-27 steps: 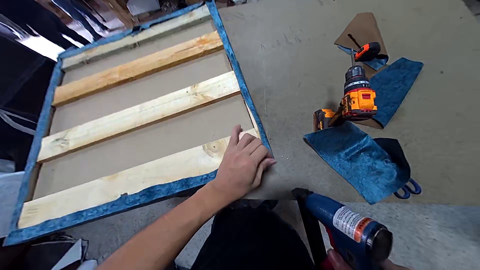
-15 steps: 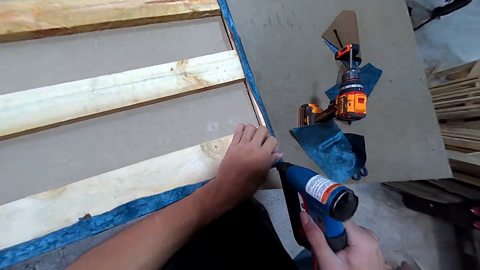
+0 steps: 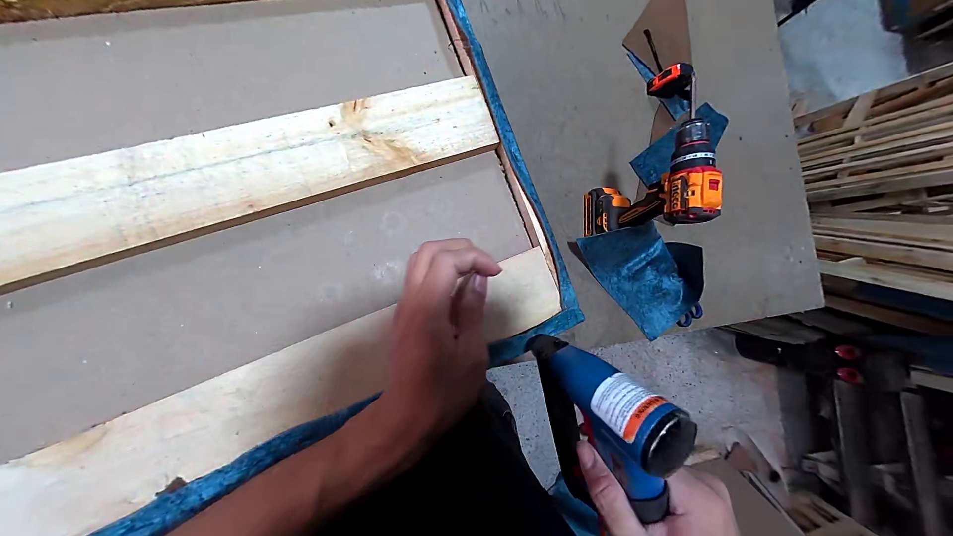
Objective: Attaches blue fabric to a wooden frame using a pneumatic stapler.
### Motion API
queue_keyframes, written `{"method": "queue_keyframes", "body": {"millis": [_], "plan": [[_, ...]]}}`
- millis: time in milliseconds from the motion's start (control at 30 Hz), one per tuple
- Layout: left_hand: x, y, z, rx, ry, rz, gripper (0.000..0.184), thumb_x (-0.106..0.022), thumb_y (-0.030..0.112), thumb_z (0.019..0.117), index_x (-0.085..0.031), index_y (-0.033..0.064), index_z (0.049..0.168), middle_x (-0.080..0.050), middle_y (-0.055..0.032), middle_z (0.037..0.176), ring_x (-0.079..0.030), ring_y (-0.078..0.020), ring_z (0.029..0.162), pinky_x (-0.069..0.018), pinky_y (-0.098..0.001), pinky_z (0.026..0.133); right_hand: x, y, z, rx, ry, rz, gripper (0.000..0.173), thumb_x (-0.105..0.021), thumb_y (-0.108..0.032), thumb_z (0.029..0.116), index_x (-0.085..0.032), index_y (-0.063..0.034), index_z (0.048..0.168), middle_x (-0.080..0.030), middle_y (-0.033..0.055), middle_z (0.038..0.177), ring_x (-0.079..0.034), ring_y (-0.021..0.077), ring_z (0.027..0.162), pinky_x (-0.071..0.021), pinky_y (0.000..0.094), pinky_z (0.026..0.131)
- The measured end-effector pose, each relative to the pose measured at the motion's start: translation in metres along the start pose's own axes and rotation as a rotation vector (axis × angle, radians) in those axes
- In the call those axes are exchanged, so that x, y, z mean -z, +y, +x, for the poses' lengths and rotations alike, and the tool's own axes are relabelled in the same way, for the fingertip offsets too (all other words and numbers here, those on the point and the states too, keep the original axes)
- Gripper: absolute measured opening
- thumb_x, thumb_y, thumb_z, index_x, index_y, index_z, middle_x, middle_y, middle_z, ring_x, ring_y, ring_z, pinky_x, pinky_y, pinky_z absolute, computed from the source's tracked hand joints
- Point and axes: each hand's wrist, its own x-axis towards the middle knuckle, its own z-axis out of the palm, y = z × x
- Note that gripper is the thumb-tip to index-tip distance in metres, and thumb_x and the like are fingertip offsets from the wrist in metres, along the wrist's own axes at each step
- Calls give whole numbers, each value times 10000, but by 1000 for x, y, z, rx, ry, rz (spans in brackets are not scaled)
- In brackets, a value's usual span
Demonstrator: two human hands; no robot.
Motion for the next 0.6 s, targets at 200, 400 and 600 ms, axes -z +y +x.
{"method": "queue_keyframes", "body": {"millis": [200, 400, 600], "plan": [[35, -14, -19, -72, -23, 256, 286, -576, 244, 1036, -626, 121, 1290, -600, -16, 1333, -534, -175, 1279, -494, -378, 1031, -11, -15, -5, 31, -34, -33, 219, -749, -262, 910, -729, -44, 917, -731, 38, 744, -687, 39, 670, -576, 246, 600], [30, -20, -21, -90, -142, 480, 420, -494, 407, 1060, -634, 99, 1308, -613, -51, 1357, -535, -231, 1330, -382, -506, 1173, -1, -14, -7, 60, 15, -39, 244, -735, -273, 935, -727, -29, 931, -728, 52, 736, -686, 61, 650, -576, 271, 585], [5, -7, -25, -159, -143, 631, 661, -486, 591, 1022, -601, 40, 1369, -602, -113, 1399, -552, -288, 1329, -376, -562, 1167, 8, 14, 0, 13, 9, -53, 293, -677, -380, 969, -714, -92, 932, -683, -17, 664, -649, 59, 550, -555, 302, 490]]}}
